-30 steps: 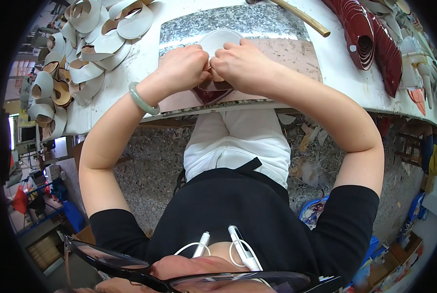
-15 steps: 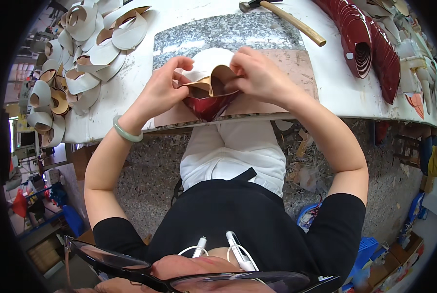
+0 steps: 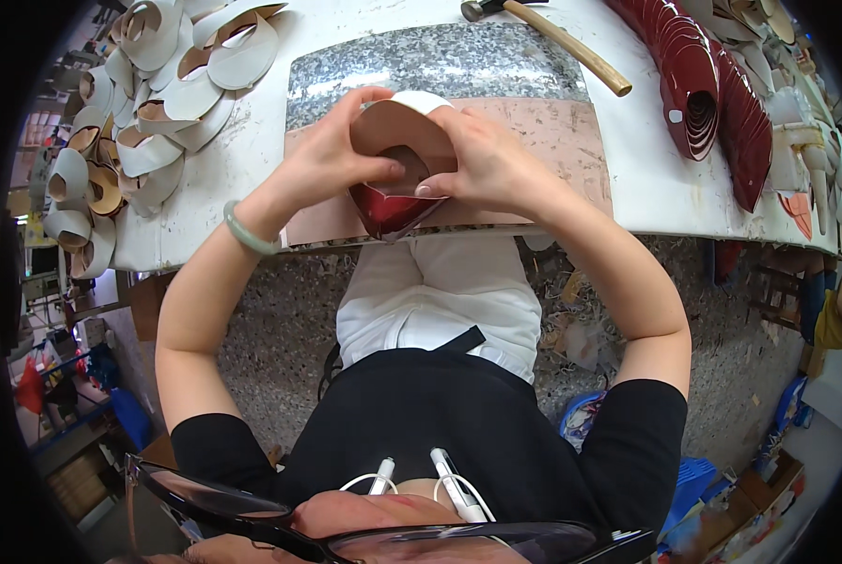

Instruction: The person assembles shoe components by aligning shoe uppers with linings, pressing and folding them together by hand, and hammering the edges with a hammer.

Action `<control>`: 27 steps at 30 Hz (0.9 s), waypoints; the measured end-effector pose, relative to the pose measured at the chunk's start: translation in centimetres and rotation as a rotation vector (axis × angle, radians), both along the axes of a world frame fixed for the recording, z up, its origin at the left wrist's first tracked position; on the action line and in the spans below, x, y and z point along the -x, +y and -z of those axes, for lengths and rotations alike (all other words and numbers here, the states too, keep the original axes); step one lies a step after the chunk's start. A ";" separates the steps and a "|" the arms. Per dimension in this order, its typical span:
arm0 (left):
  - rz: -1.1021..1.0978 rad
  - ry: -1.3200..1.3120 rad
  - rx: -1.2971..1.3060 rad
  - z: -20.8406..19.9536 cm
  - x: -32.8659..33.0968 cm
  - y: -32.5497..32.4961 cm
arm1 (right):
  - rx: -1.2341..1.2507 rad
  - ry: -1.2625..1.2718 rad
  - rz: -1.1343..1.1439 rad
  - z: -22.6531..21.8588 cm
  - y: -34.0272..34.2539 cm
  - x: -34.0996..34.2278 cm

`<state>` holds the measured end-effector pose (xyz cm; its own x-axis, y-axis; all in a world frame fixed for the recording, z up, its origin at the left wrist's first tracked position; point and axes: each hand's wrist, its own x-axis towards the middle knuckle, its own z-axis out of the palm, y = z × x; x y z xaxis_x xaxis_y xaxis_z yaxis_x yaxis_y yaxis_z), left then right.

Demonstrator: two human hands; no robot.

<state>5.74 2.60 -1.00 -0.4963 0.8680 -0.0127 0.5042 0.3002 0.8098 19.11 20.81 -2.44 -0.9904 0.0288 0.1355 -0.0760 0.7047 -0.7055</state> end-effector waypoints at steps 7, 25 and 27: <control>0.016 0.006 0.155 0.7 1.1 1.2 | 0.069 -0.004 0.260 2.1 -0.9 0.0; 0.024 0.399 0.384 0.5 1.7 3.0 | -0.413 0.425 0.248 2.7 -1.0 -0.2; 0.060 0.488 0.485 -0.2 2.0 3.4 | -0.492 0.465 0.033 3.2 0.8 -1.0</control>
<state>3.78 5.95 -0.78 -0.4956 0.8466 -0.1940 0.8039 0.5317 0.2667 20.11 21.57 -5.61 -0.8254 -0.1167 0.5523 -0.2674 0.9425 -0.2005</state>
